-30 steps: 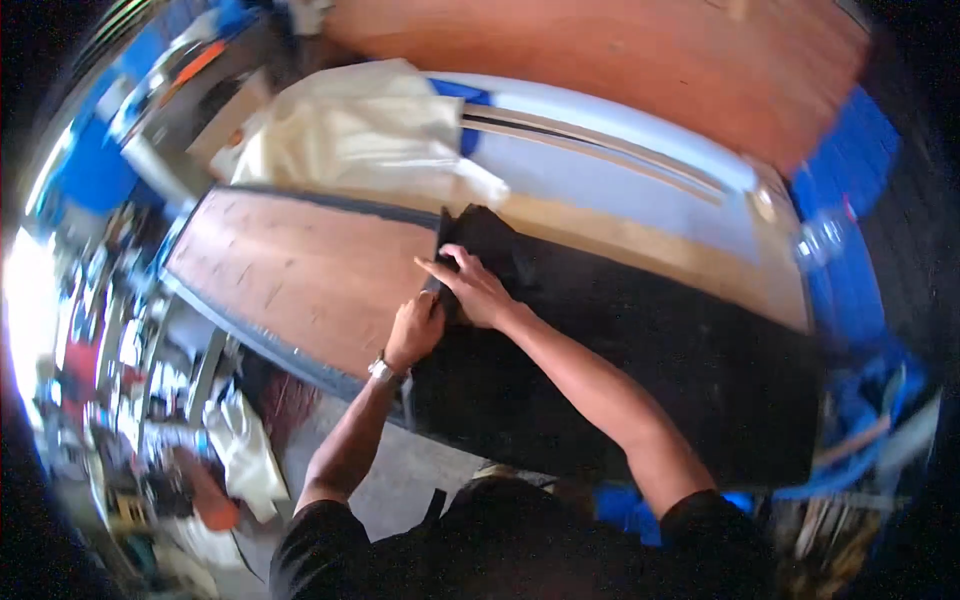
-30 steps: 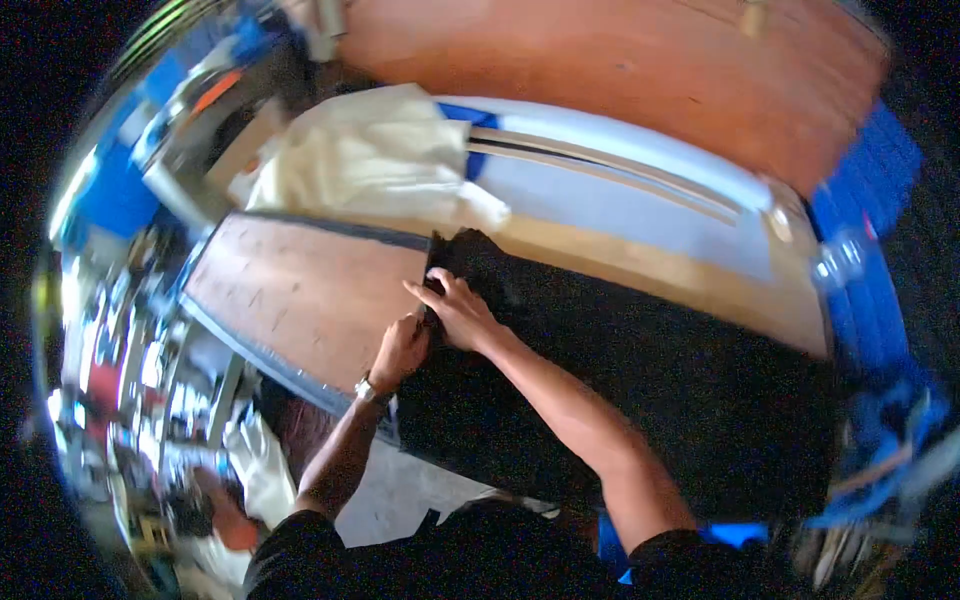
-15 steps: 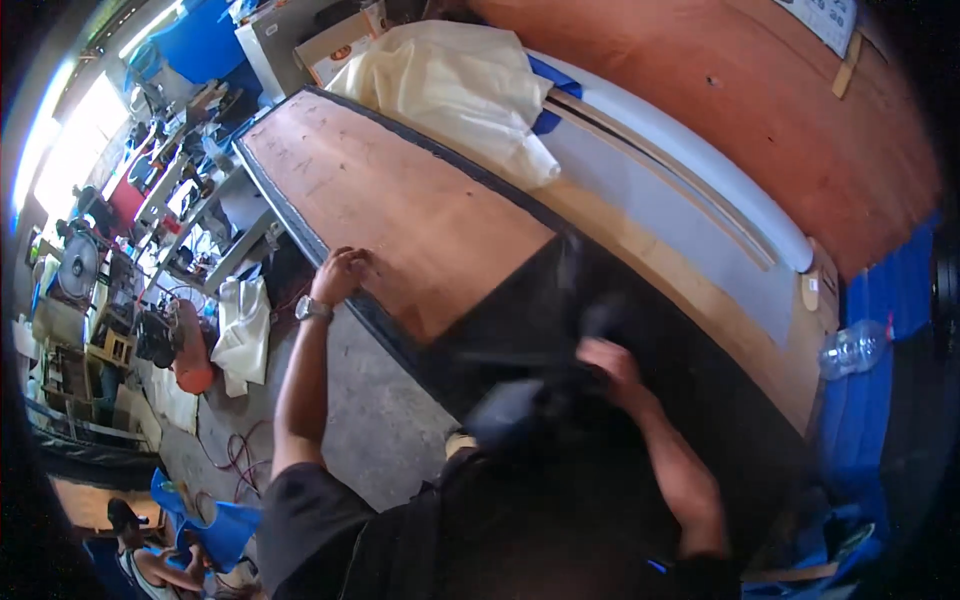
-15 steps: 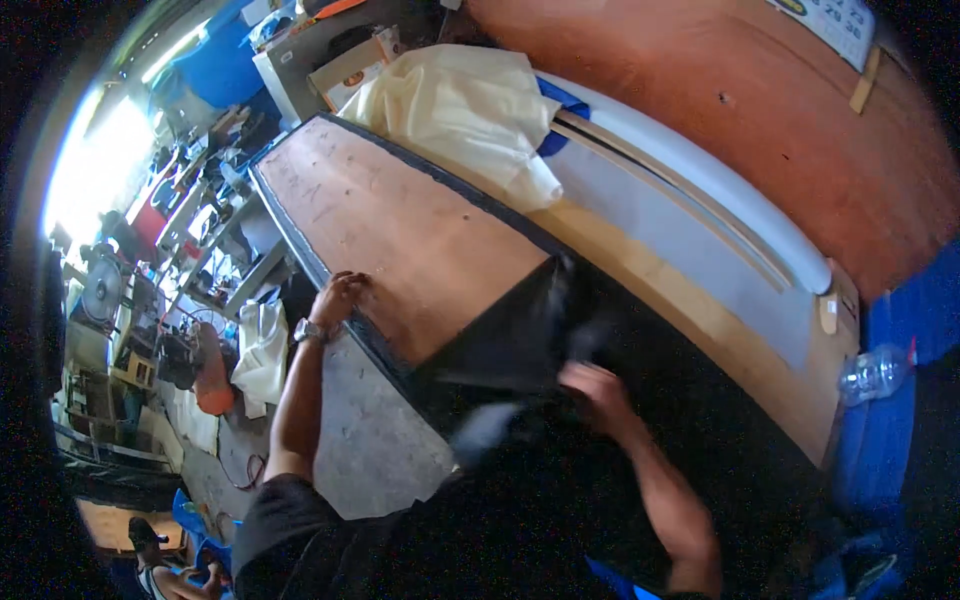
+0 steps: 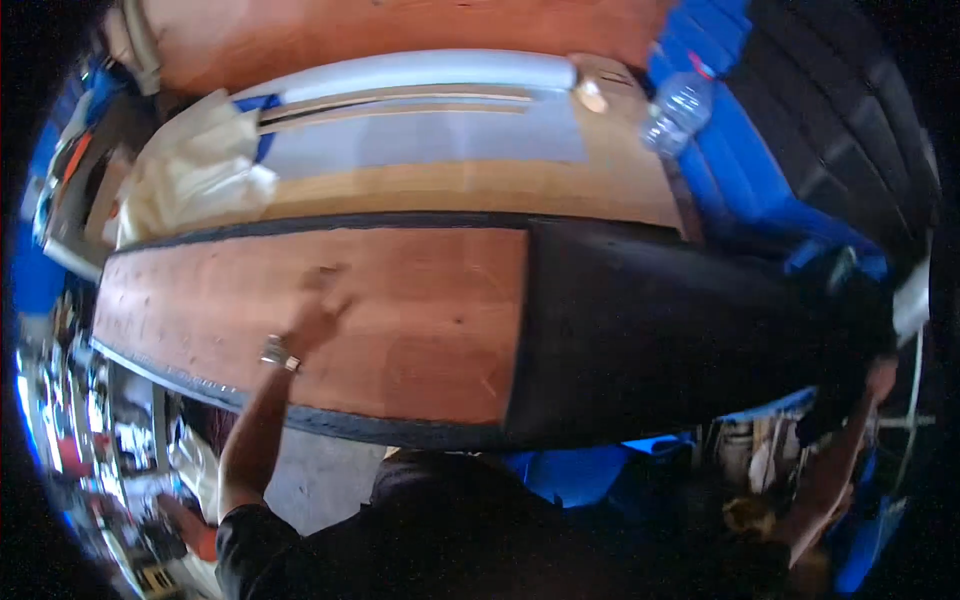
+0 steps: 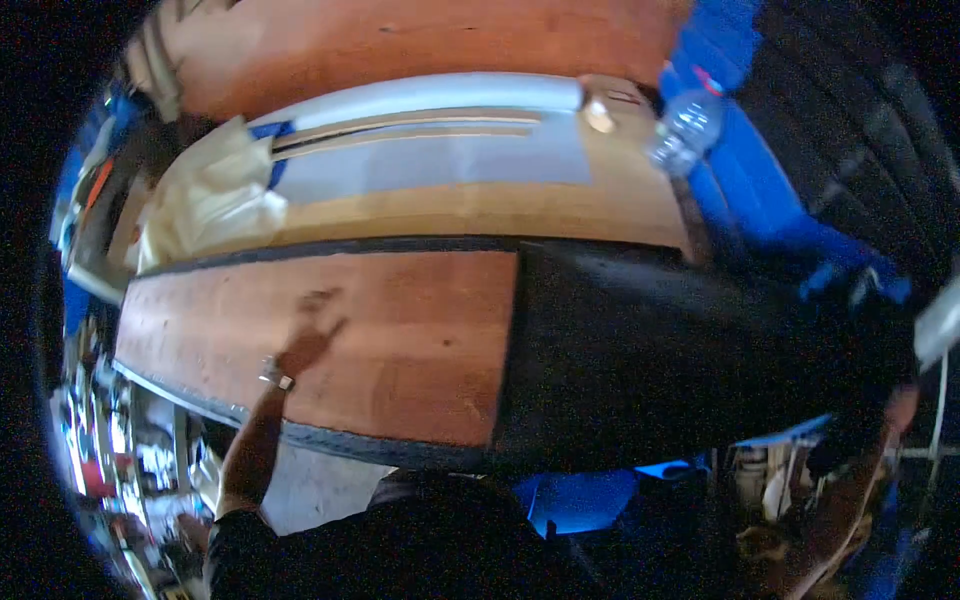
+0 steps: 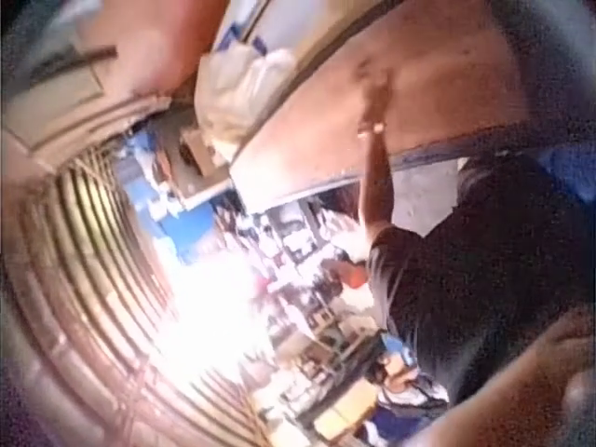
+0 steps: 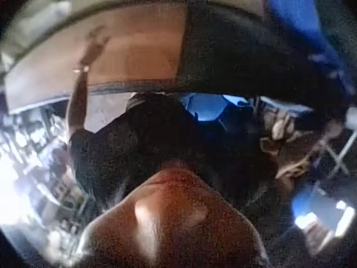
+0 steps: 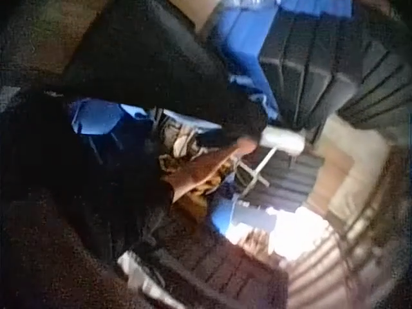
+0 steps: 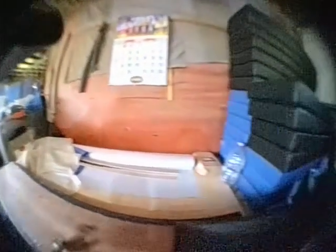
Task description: The recorder is marking a furniture frame with a pencil and then trimming and securing fabric using a utility knife and a hammer.
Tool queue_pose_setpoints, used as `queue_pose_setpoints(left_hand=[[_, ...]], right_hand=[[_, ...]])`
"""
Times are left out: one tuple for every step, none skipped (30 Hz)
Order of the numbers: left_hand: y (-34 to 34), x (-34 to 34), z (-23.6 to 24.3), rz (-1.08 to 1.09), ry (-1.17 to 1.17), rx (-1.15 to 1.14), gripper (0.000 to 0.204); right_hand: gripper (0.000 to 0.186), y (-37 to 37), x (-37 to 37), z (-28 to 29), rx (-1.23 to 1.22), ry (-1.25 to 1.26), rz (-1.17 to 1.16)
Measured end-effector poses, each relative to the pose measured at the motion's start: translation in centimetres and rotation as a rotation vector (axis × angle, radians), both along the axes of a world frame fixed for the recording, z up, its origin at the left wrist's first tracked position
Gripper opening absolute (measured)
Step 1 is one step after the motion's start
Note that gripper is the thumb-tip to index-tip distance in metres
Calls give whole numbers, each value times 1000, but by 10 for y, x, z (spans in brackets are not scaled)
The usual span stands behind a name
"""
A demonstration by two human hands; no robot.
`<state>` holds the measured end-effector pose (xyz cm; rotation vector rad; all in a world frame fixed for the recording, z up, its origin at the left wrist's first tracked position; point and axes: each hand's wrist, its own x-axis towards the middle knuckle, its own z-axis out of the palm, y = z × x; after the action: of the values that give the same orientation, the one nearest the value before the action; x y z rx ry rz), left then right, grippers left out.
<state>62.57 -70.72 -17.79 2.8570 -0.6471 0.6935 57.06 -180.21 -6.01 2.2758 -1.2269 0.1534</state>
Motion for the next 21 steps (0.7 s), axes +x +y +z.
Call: queue_pose_setpoints(left_hand=[[-60,29,-24,-153,568,-521,47],[-133,10,13,17,755,-284,48],[-189,2,-7,-129,763,0,61],[-231,5,-30,-323,739,269,74],[-251,-17,24,-359,782,-59,73],[-274,-19,23,-300,830,-19,65],[-289,-17,19,-248,877,21,58],[-291,-9,4,-273,860,17,58],[-290,-1,-20,-274,834,-199,51],[-289,-2,-32,-269,797,-410,45],[-293,-12,-27,-261,654,-473,38],[-294,-21,-22,-240,504,-528,32],[-292,-22,-23,-238,472,-628,28],[-286,-28,-23,-223,465,-622,28],[-278,-34,-20,-194,480,-656,26],[-272,-36,-19,-180,501,-686,25],[-264,-38,-22,-152,551,-750,27],[-259,-42,-9,-136,549,-751,27],[-254,-49,6,-177,620,-885,30],[-249,-55,14,-213,689,-1029,33],[-237,-55,11,-249,599,-904,41]], right_hand=[[42,-47,-81,96,-274,-285,767],[43,-15,-42,77,-202,-266,684],[46,29,-2,54,-205,-354,713],[49,56,1,48,-291,-323,946],[49,168,43,41,-2,-406,1247],[50,248,62,42,64,-415,1324],[52,311,72,39,247,-370,1385],[57,371,75,31,500,-388,1552],[63,454,73,41,806,-219,1388],[71,495,81,29,863,-14,1564],[81,523,87,15,739,228,1726],[89,553,95,-2,851,349,1831],[95,577,99,-15,972,480,1837],[98,602,97,-25,903,588,1869],[99,620,102,-44,864,717,1958],[91,632,107,-82,988,726,2004],[83,649,112,-84,1008,839,1917],[76,659,118,-85,1020,950,1828],[57,654,123,-100,1080,794,1949],[50,651,126,-90,1122,813,1996],[44,644,126,-77,1168,825,2035]])
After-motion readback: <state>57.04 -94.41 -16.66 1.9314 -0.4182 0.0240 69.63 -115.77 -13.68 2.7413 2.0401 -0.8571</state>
